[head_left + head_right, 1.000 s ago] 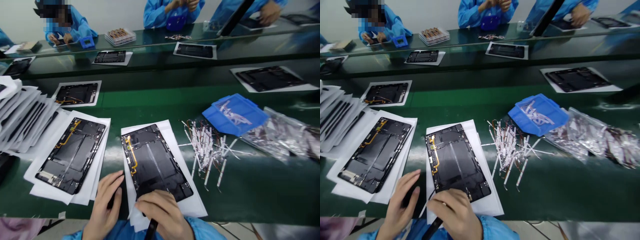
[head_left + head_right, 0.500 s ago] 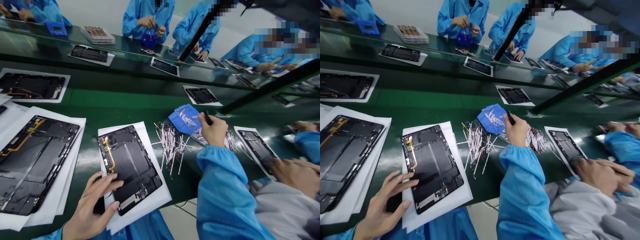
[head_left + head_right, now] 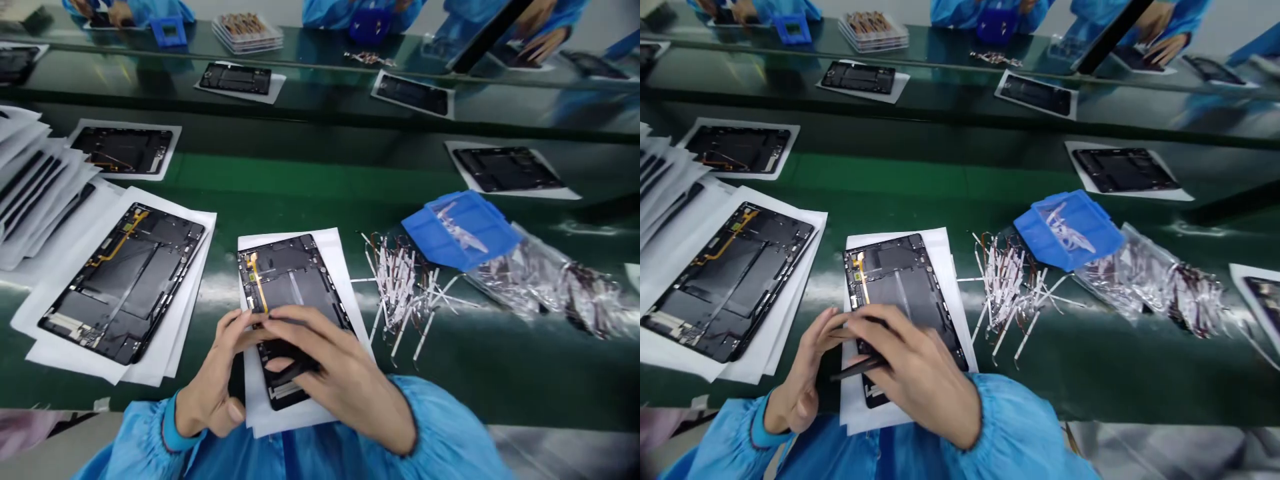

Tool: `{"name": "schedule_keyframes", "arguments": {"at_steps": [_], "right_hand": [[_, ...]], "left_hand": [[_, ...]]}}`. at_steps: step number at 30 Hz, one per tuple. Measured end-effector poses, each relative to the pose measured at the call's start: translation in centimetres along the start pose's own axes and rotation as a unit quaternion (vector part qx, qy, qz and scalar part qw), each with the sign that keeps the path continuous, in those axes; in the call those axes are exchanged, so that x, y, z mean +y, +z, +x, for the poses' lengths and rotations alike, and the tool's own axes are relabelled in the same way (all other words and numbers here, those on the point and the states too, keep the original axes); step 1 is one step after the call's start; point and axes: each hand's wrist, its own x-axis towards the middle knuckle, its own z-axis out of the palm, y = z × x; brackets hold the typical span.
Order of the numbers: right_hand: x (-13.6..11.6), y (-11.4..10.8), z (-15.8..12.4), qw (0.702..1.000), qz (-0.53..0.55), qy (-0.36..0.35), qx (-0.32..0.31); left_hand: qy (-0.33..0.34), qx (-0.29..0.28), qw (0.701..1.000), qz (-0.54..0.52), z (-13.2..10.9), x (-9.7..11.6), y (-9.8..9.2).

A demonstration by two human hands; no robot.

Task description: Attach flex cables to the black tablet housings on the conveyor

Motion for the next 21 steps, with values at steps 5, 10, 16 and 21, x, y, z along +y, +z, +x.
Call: {"name": "schedule_keyframes", "arguments": {"at_steps": [5, 10, 16, 21], "right_hand": [[0.3, 1.4, 1.1, 0.997, 0.081, -0.008, 0.0], [2.6, 1.1, 1.4, 0.99, 0.118, 0.022, 0.068], [4.3, 1.8, 2.0, 0.983, 0.143, 0.073, 0.088], [4.9, 2.0, 2.1, 0.981, 0.156, 0.088, 0.077]], "left_hand": [[-0.06, -0.042, 0.997, -0.037, 0.0, 0.4, -0.2], [-0.075, -0.125, 0.979, 0.145, -0.8, 0.7, -2.0], [0.064, -0.193, 0.885, 0.418, -1.8, -0.1, -4.2], [0.085, -0.201, 0.866, 0.45, -1.3, -0.4, -4.0]]}}
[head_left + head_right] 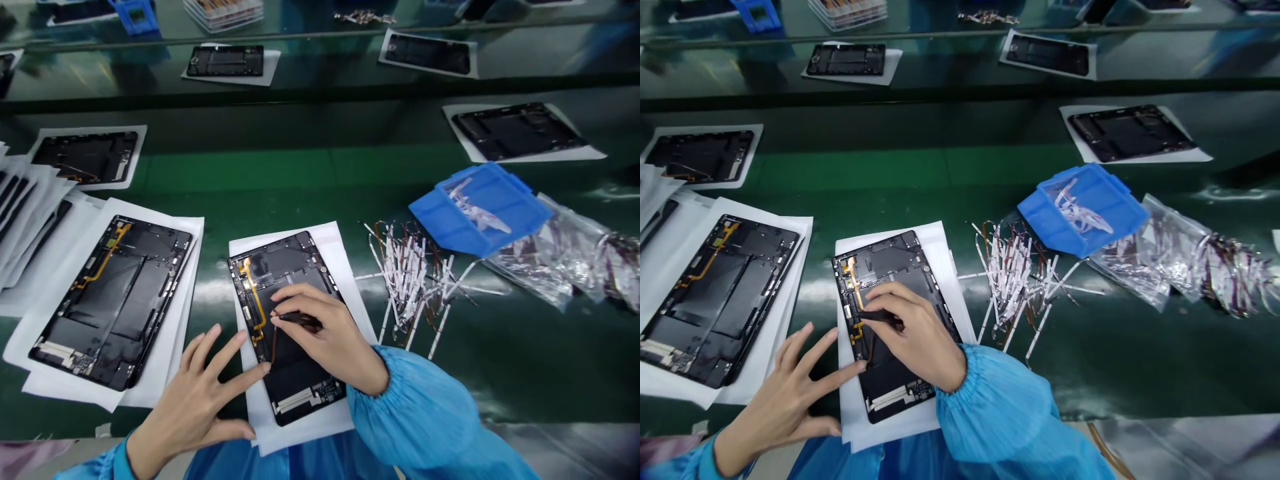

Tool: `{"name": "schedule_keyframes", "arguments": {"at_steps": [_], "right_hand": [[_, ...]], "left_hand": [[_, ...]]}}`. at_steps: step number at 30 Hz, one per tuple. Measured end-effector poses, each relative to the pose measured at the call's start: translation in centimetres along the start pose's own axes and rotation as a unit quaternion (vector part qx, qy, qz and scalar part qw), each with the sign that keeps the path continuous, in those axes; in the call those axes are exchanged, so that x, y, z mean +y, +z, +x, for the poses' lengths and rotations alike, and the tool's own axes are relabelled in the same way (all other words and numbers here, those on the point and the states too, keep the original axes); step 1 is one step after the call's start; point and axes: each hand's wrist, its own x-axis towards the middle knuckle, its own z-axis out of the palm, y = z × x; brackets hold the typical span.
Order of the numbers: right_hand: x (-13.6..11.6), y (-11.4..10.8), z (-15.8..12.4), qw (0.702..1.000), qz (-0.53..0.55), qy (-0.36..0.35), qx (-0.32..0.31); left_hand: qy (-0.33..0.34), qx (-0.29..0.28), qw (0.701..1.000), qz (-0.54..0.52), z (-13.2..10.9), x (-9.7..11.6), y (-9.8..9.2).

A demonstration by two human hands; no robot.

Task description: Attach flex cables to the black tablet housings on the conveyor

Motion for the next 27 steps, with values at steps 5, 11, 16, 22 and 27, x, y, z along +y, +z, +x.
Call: {"name": "schedule_keyframes", "arguments": {"at_steps": [5, 11, 16, 22, 27], "right_hand": [[0.3, -0.3, 0.2, 1.0, 0.004, 0.011, 0.012], [0.6, -0.3, 0.5, 1.0, -0.006, 0.014, 0.015], [0.6, -0.3, 0.5, 1.0, -0.016, 0.015, 0.01], [0.8, -0.3, 0.7, 1.0, -0.027, 0.009, 0.004], [0.9, -0.3, 0.8, 0.999, -0.036, 0.015, 0.003]], "left_hand": [[0.024, -0.006, 0.999, 0.02, 0.6, -0.4, -0.2], [0.032, -0.011, 0.999, 0.022, 0.9, -0.5, -0.3], [0.033, -0.002, 0.999, 0.032, 1.2, 0.1, -0.3], [0.024, -0.008, 1.0, -0.009, 1.1, -0.1, 0.0], [0.006, -0.02, 0.998, -0.056, 1.0, -0.2, 0.2]]}}
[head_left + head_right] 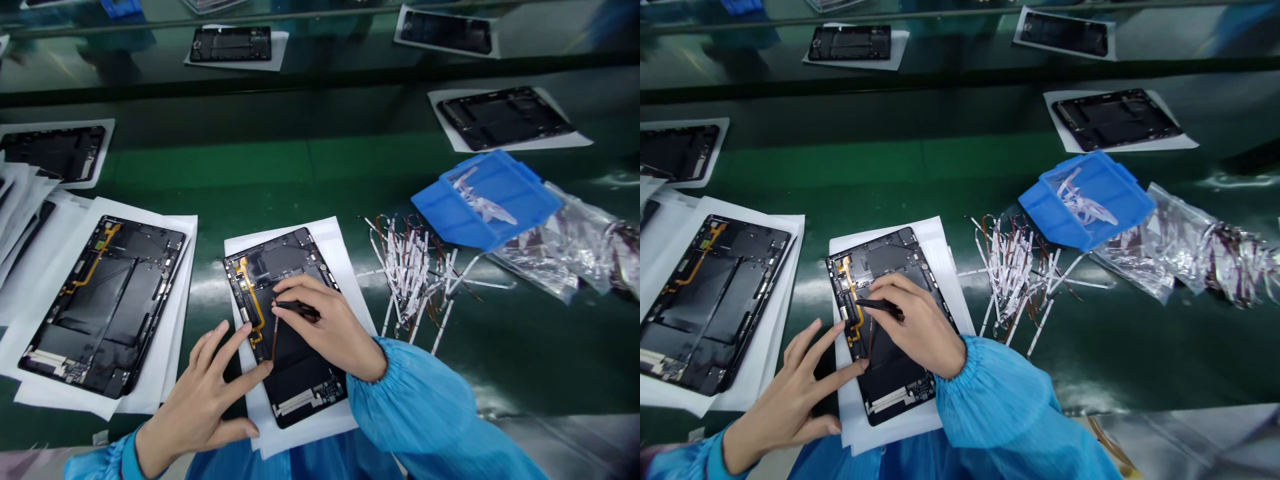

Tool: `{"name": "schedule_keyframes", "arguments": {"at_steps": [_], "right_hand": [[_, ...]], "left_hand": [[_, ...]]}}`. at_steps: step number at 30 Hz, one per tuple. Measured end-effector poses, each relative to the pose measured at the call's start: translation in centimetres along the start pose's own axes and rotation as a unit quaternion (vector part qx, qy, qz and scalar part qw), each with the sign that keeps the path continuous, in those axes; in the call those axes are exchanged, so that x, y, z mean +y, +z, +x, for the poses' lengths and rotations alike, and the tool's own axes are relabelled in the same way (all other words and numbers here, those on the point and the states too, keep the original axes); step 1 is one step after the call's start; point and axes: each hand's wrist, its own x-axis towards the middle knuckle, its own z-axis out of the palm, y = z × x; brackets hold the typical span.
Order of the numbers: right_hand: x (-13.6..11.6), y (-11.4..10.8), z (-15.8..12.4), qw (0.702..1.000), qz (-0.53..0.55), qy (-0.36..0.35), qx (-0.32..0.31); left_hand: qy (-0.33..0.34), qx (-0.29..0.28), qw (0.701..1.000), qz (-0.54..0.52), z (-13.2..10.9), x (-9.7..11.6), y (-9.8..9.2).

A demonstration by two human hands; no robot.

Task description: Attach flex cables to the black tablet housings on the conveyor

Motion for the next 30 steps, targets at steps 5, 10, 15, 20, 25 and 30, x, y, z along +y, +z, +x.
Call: {"name": "schedule_keyframes", "arguments": {"at_steps": [5, 10, 15, 20, 25, 30], "right_hand": [[0.2, 0.2, -0.1, 1.0, -0.007, -0.002, -0.003], [0.5, 0.4, -0.1, 1.0, -0.022, -0.01, -0.008], [1.0, 0.7, 0.0, 0.999, -0.045, 0.02, 0.01], [1.5, 1.1, 0.2, 0.996, -0.077, 0.039, 0.019], [1.6, 1.3, 0.3, 0.994, -0.097, 0.034, 0.022], [1.6, 1.5, 0.4, 0.993, -0.109, 0.034, 0.022]], "left_hand": [[-0.011, -0.005, 1.0, -0.027, 0.0, 0.0, 0.1], [-0.012, -0.004, 1.0, -0.008, 0.3, 0.1, 0.3], [-0.021, -0.012, 1.0, 0.011, 1.0, 0.5, 0.0], [-0.025, 0.003, 1.0, -0.001, 1.4, 0.7, -0.3], [-0.024, 0.001, 1.0, -0.003, 1.3, 0.8, -0.1], [-0.035, -0.006, 0.999, -0.005, 1.2, 0.9, 0.1]]}}
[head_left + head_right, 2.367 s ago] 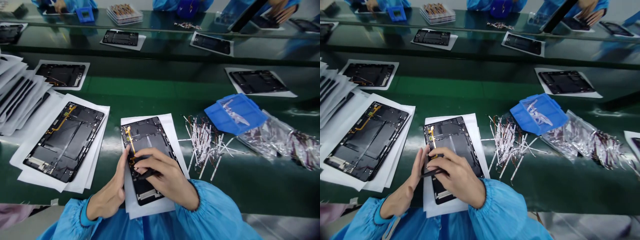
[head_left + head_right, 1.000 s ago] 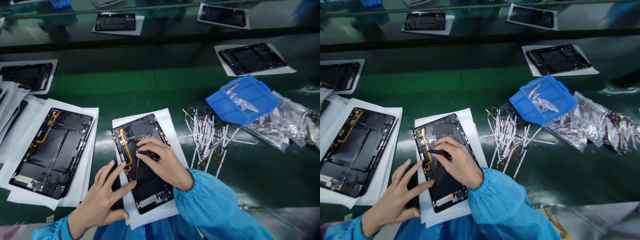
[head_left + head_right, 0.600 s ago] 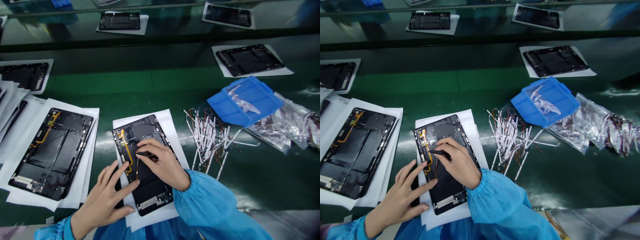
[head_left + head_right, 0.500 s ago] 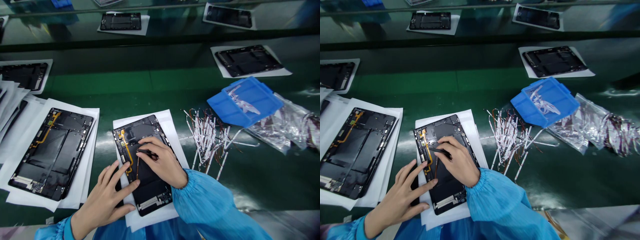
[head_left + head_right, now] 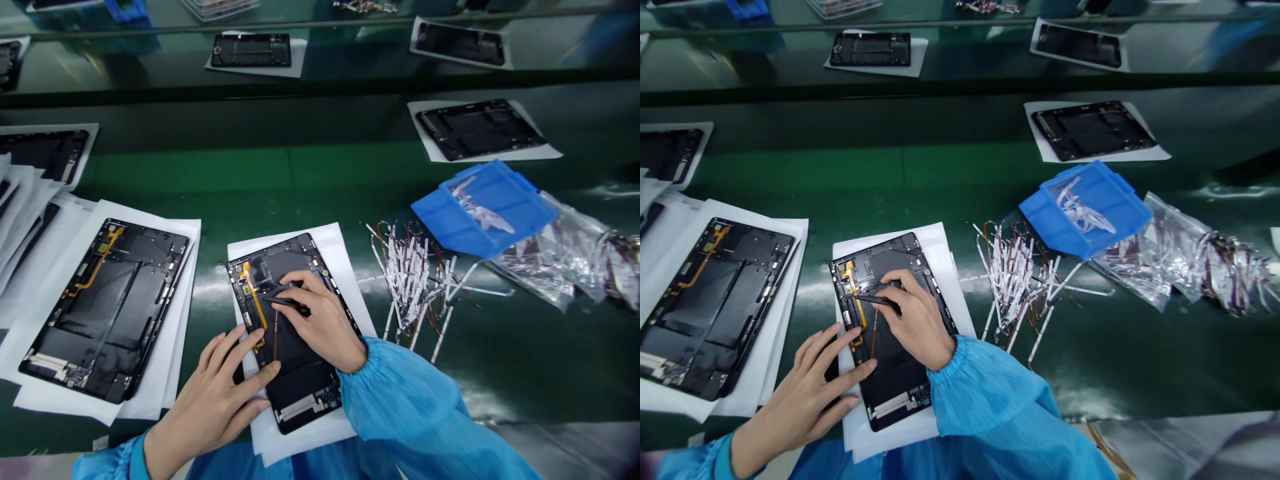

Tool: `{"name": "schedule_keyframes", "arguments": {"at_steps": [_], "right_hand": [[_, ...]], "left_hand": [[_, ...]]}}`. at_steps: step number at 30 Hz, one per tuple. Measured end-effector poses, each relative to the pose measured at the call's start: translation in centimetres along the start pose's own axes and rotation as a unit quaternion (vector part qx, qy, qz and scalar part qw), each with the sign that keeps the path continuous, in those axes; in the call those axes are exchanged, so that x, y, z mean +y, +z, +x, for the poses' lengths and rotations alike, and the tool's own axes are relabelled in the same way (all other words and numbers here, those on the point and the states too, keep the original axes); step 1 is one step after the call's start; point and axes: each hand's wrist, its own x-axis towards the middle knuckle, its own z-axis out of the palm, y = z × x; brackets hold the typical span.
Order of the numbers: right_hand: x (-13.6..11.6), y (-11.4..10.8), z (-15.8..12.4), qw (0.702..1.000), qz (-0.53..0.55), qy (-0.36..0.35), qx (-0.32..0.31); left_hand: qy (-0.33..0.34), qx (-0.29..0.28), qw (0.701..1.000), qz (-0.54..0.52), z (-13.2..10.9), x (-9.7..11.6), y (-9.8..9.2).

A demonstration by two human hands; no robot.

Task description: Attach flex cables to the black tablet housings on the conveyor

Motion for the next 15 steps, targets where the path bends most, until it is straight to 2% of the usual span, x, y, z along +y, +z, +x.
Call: {"name": "schedule_keyframes", "arguments": {"at_steps": [3, 9, 15], "right_hand": [[0.01, 0.05, 0.06, 1.0, -0.002, 0.003, 0.0], [-0.03, 0.03, 0.14, 1.0, -0.001, 0.0, 0.002], [0.06, 0.13, -0.03, 1.0, -0.005, -0.01, 0.0]], "left_hand": [[-0.006, 0.007, 1.0, -0.005, -0.02, -0.02, 0.06], [0.023, -0.017, 0.999, 0.017, -0.27, -0.52, 0.07], [0.03, -0.002, 0.999, 0.011, -0.31, -0.77, 0.18]]}}
